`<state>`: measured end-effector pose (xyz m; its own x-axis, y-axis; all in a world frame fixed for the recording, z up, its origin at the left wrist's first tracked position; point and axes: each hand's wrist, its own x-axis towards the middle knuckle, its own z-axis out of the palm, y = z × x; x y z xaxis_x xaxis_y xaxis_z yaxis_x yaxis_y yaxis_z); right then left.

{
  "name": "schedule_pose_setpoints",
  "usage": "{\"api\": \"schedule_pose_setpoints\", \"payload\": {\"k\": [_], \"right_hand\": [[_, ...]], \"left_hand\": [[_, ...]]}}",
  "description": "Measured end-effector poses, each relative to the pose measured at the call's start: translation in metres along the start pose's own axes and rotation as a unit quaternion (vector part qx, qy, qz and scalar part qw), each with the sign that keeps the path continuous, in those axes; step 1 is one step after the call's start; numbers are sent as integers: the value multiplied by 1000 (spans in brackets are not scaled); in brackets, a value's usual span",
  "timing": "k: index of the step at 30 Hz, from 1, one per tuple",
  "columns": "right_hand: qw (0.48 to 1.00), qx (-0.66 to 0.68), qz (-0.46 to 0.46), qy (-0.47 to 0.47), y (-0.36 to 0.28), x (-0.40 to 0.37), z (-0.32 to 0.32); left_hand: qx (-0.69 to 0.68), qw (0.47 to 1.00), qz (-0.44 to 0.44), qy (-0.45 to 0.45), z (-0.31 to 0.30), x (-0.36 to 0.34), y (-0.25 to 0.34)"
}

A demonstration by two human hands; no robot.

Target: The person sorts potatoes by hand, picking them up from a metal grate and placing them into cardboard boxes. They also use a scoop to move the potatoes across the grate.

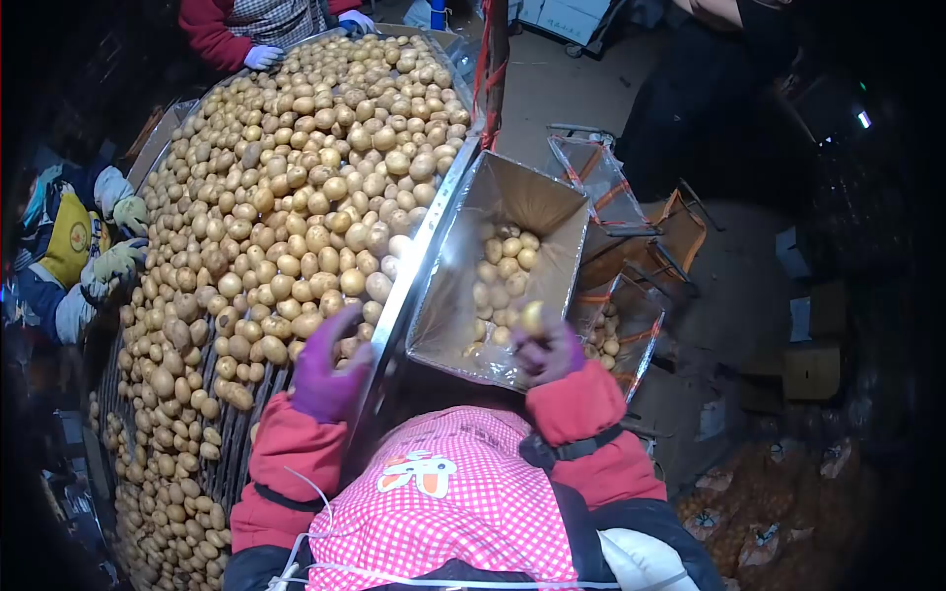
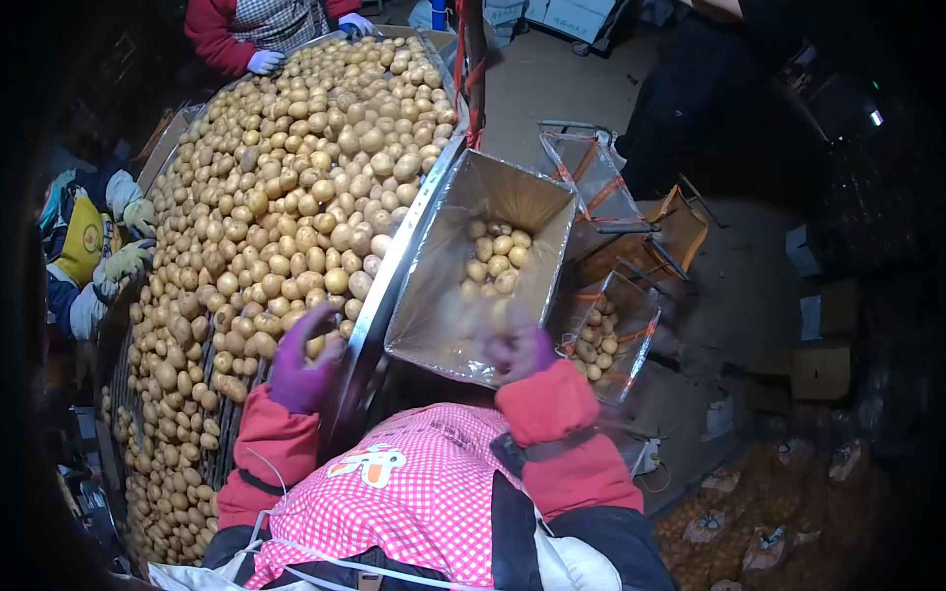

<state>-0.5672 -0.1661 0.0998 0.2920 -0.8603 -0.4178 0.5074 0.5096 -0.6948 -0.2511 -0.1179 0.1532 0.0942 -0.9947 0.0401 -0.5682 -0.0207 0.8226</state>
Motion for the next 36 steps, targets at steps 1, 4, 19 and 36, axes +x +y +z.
{"api": "schedule_pose_setpoints", "payload": {"k": [1, 4, 19, 36], "right_hand": [[996, 40, -37, 66, -9, -3, -20], [983, 146, -49, 100, -61, 7, -83], [960, -252, -49, -111, -84, 221, -60], [872, -103, 293, -378, 134, 82, 245]], "left_hand": [[-31, 998, -40, 34, -6, -5, -19], [-34, 985, -76, 149, -35, -31, -87], [88, 850, -465, 230, -108, -242, -115], [-174, 906, -252, 294, -119, -148, -151]]}}
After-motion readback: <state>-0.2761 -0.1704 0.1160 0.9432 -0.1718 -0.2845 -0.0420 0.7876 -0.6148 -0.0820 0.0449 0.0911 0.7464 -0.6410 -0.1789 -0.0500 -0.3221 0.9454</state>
